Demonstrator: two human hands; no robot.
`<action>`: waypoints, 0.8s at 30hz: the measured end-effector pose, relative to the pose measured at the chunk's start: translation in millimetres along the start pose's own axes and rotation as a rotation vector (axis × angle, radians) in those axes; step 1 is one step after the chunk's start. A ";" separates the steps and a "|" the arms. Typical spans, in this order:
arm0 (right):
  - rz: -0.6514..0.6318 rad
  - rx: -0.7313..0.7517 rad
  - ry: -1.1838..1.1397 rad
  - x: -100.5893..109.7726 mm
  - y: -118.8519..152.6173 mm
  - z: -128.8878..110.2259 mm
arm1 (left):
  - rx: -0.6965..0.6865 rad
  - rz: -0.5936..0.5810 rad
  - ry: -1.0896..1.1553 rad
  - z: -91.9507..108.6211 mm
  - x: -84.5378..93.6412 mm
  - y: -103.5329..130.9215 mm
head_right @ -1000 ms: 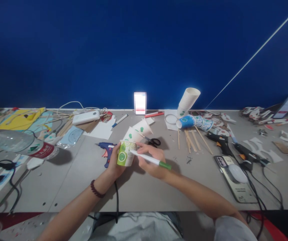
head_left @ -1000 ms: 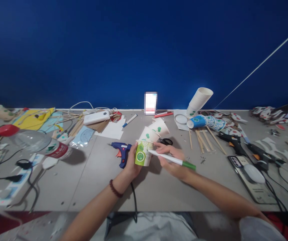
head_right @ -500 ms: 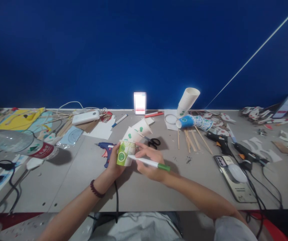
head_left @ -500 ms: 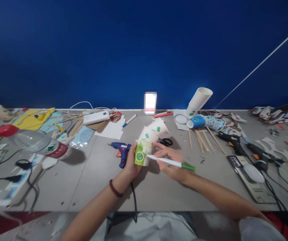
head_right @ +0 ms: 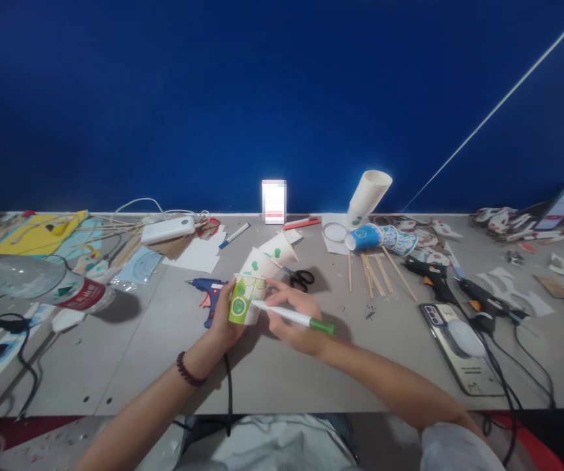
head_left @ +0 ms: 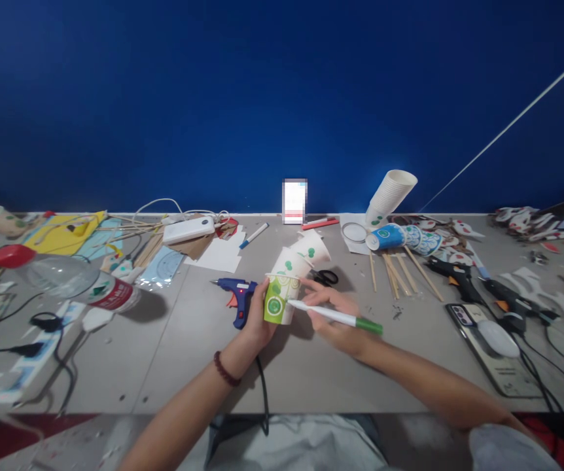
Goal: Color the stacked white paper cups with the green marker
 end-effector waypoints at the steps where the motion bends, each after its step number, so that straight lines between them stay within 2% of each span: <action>1: 0.004 -0.009 0.011 0.5 -0.6 0.5 | 0.011 0.007 -0.010 -0.4 0.0 0.9; 6: 0.050 0.005 0.071 5.3 -3.0 -0.8 | 0.030 0.029 -0.019 -0.1 0.4 2.7; 14: 0.113 -0.055 0.010 9.4 -0.8 14.5 | 0.028 0.051 -0.061 -0.4 3.0 0.6; 24: 0.098 -0.069 0.011 8.7 -2.4 11.7 | 0.029 0.006 -0.074 -2.0 1.7 -0.5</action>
Point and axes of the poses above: each hand's wrist, its own y-axis away from the middle knuckle, its own x-axis out of the back of the hand, z = x × y, the point moved 10 cm from there along -y, towards the middle knuckle, and after that the axes turned 1 degree about z, right-handed, at the moved point
